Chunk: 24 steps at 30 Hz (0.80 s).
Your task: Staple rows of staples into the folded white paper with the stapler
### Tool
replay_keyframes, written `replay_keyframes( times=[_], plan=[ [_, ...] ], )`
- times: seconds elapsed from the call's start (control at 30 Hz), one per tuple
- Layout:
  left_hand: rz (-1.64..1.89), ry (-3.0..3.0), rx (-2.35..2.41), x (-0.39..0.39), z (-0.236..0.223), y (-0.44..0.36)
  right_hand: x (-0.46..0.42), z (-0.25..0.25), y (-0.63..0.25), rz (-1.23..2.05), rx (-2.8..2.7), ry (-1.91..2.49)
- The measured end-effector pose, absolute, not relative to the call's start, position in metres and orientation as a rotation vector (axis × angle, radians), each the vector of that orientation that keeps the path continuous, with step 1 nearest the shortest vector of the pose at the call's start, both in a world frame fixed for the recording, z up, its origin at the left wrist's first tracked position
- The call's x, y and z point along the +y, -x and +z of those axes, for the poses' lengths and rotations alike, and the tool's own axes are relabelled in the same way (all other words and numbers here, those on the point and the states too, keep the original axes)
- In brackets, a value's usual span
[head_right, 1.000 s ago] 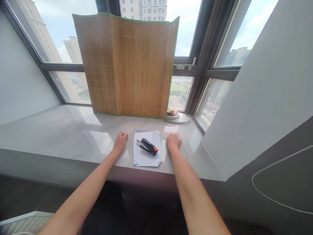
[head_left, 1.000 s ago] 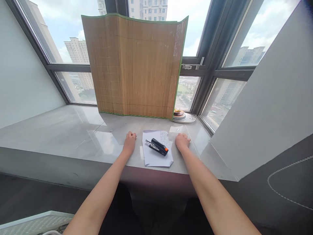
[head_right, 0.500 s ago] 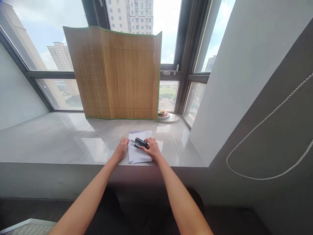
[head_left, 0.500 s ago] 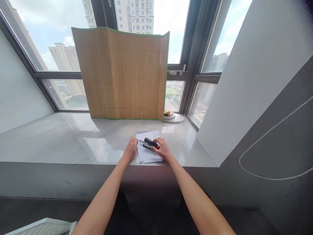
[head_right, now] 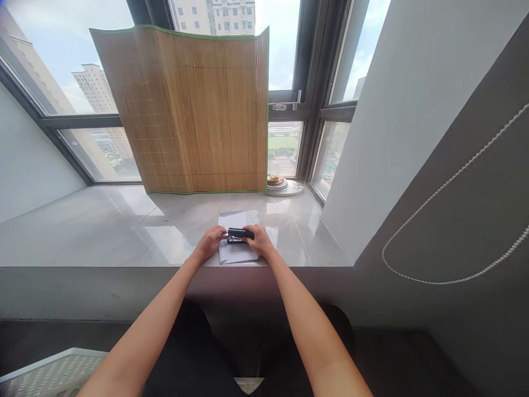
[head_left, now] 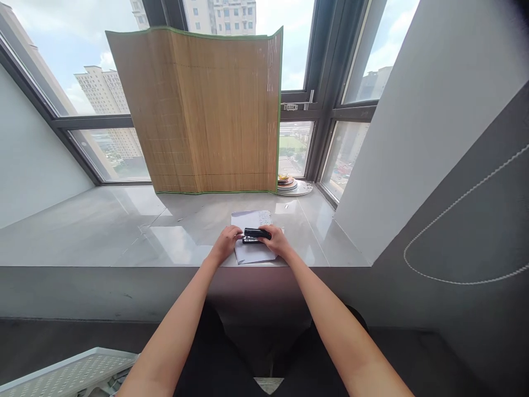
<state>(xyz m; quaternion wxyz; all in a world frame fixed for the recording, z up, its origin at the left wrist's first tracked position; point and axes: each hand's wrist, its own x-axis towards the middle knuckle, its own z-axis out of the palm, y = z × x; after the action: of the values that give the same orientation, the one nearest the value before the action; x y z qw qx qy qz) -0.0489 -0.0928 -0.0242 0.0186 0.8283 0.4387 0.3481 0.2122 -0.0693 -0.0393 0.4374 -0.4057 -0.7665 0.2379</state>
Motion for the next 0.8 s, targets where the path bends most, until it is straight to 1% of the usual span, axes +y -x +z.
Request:
replay_keyframes(
  times=[0.2,0.57,0.8],
  plan=[
    [0.991,-2.438,1.296,-0.0953,-0.0211,0.0468,-0.0684,-0.0382,-0.2124,0.616,-1.910,1.028],
    [1.065,-2.442,1.144,-0.0973,-0.0201,0.0498,-0.0700,-0.0340,-0.2134,0.624,-1.902,1.015],
    [1.090,-2.400,1.208,-0.0985,-0.0192,0.0501,-0.0702,-0.0358,-0.2131,0.632,-1.887,1.054]
  ],
)
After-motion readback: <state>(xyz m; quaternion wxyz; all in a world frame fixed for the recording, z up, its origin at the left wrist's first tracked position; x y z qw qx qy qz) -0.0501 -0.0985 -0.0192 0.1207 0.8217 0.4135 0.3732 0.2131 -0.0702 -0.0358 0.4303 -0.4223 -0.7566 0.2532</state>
